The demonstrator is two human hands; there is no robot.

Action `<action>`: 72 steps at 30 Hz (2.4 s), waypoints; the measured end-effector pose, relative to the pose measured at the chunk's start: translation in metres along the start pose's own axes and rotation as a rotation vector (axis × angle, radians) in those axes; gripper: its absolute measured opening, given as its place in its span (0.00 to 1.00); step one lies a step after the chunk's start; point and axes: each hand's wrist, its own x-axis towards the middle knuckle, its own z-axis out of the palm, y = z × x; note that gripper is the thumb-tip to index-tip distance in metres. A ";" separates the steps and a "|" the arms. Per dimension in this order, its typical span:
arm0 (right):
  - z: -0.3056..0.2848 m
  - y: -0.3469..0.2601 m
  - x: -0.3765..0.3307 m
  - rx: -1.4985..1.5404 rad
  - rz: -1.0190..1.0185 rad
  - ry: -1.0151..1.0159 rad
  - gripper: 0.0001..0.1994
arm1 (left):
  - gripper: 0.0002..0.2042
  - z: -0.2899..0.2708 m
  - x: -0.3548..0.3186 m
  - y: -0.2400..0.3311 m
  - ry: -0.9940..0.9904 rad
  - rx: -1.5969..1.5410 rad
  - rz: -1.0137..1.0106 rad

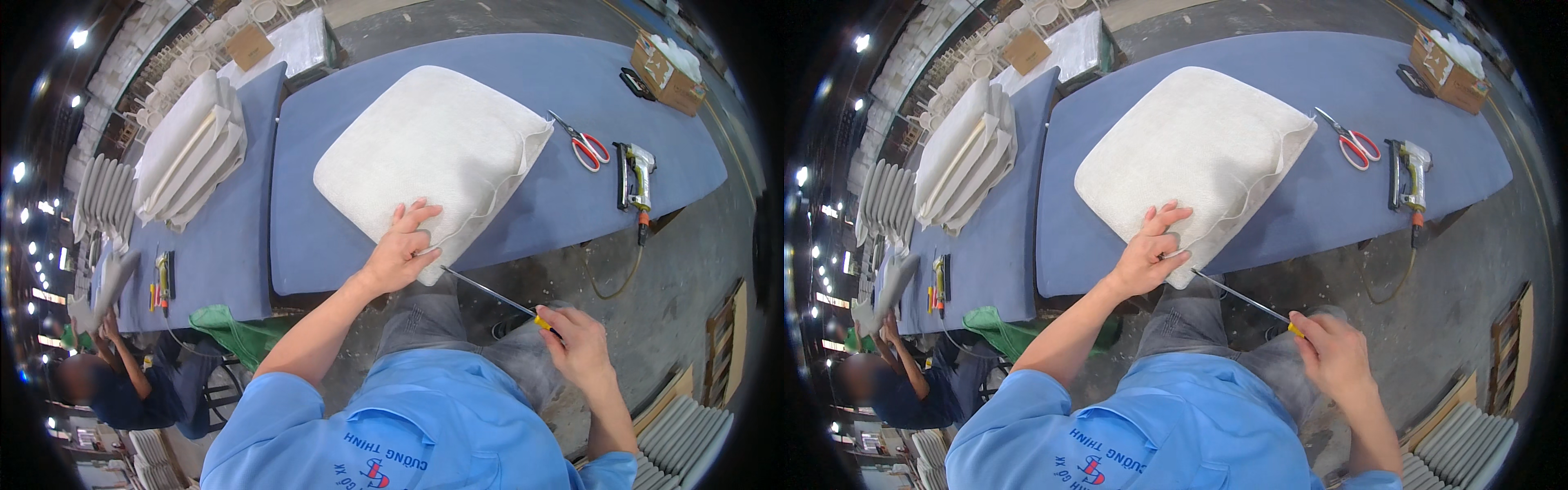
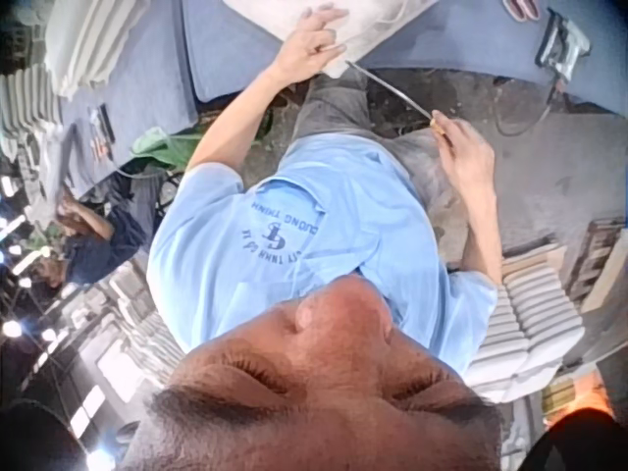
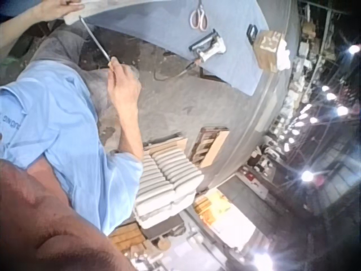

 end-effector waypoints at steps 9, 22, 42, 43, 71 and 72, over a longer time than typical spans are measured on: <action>-0.031 -0.027 0.020 -0.266 -0.158 0.004 0.20 | 0.18 0.000 0.000 0.000 0.003 -0.009 0.001; -0.005 -0.029 0.008 -0.337 -0.163 0.121 0.22 | 0.17 0.006 -0.001 0.001 0.055 -0.043 -0.005; 0.089 0.075 -0.005 0.911 0.422 -0.270 0.20 | 0.18 0.003 0.005 0.006 0.027 -0.026 -0.024; 0.089 0.079 -0.005 0.996 0.487 -0.330 0.20 | 0.18 0.004 0.006 0.007 0.023 -0.026 -0.020; 0.083 0.060 0.003 0.441 0.047 0.066 0.18 | 0.16 -0.006 0.002 0.006 -0.044 0.003 -0.016; 0.085 0.061 0.004 0.449 0.047 0.073 0.18 | 0.16 -0.006 0.002 0.005 -0.043 0.002 -0.014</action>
